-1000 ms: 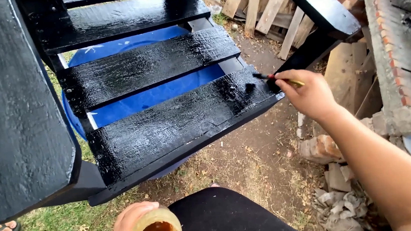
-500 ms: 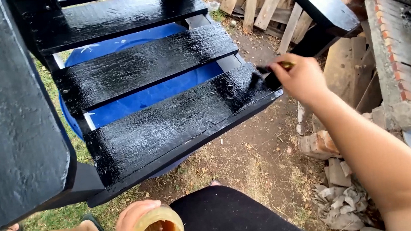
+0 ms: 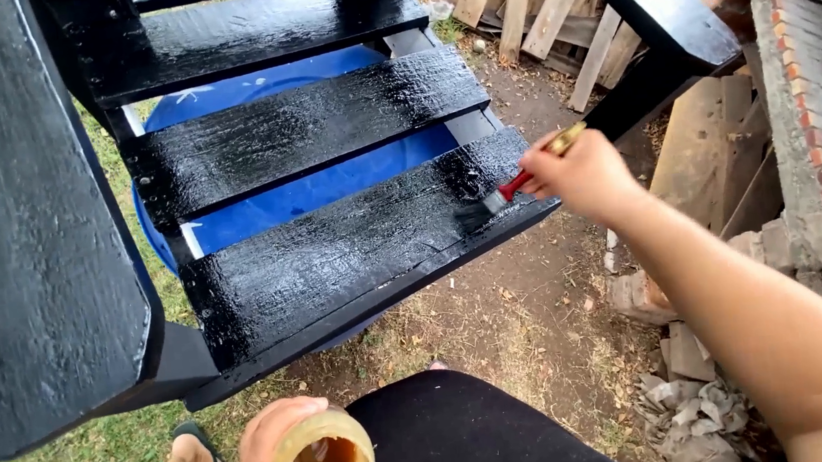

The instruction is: Painting a wooden chair with black paint using a paintbrush while it is placed on a barrel outdoors.

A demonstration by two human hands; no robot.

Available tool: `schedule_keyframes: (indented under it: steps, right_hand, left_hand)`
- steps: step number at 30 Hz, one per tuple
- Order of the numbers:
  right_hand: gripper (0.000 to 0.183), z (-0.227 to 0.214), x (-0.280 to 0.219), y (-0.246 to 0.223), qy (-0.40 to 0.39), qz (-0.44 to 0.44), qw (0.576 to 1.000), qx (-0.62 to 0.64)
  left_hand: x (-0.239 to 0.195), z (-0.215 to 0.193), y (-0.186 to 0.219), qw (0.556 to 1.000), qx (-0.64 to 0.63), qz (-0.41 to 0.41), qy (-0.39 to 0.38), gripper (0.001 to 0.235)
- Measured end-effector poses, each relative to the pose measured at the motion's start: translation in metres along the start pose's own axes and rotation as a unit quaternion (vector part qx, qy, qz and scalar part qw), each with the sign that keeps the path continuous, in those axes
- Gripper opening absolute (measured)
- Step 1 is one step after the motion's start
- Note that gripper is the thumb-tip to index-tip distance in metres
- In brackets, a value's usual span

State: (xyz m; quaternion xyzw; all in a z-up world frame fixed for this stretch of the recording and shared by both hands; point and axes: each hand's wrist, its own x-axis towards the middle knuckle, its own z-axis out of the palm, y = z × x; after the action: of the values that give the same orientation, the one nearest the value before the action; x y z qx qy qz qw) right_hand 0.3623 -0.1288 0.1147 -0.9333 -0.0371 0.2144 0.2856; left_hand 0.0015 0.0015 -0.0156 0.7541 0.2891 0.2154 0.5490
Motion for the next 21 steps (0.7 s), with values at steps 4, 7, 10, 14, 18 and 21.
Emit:
schedule_keyframes:
  steps: [4, 7, 10, 14, 18, 21]
  right_hand:
    - [0.023, -0.009, 0.001, 0.005, 0.020, 0.021, 0.990, -0.136]
    - [0.030, -0.017, 0.025, 0.042, 0.081, -0.103, 0.935, -0.329]
    - [0.029, -0.013, 0.026, 0.052, 0.078, -0.132, 0.921, -0.359]
    - [0.024, -0.005, 0.044, 0.093, 0.222, -0.319, 0.824, -0.413]
    - [0.024, 0.017, 0.059, 0.111, 0.194, -0.228, 0.900, -0.317]
    - [0.020, 0.045, 0.028, 0.074, 0.191, -0.176, 0.954, -0.147]
  left_hand:
    - [0.000, 0.000, 0.021, 0.999, 0.009, 0.002, 0.038, 0.059]
    - [-0.002, -0.002, 0.018, 0.993, -0.012, 0.023, 0.117, 0.043]
    - [-0.003, -0.007, 0.006, 0.996, 0.010, 0.022, 0.090, 0.057]
    - [-0.001, -0.006, -0.019, 0.998, 0.022, 0.039, 0.054, 0.051]
    - [0.000, -0.009, -0.020, 0.982, 0.029, 0.182, 0.028, 0.048]
    - [-0.003, -0.016, -0.007, 0.983, 0.039, 0.170, 0.049, 0.044]
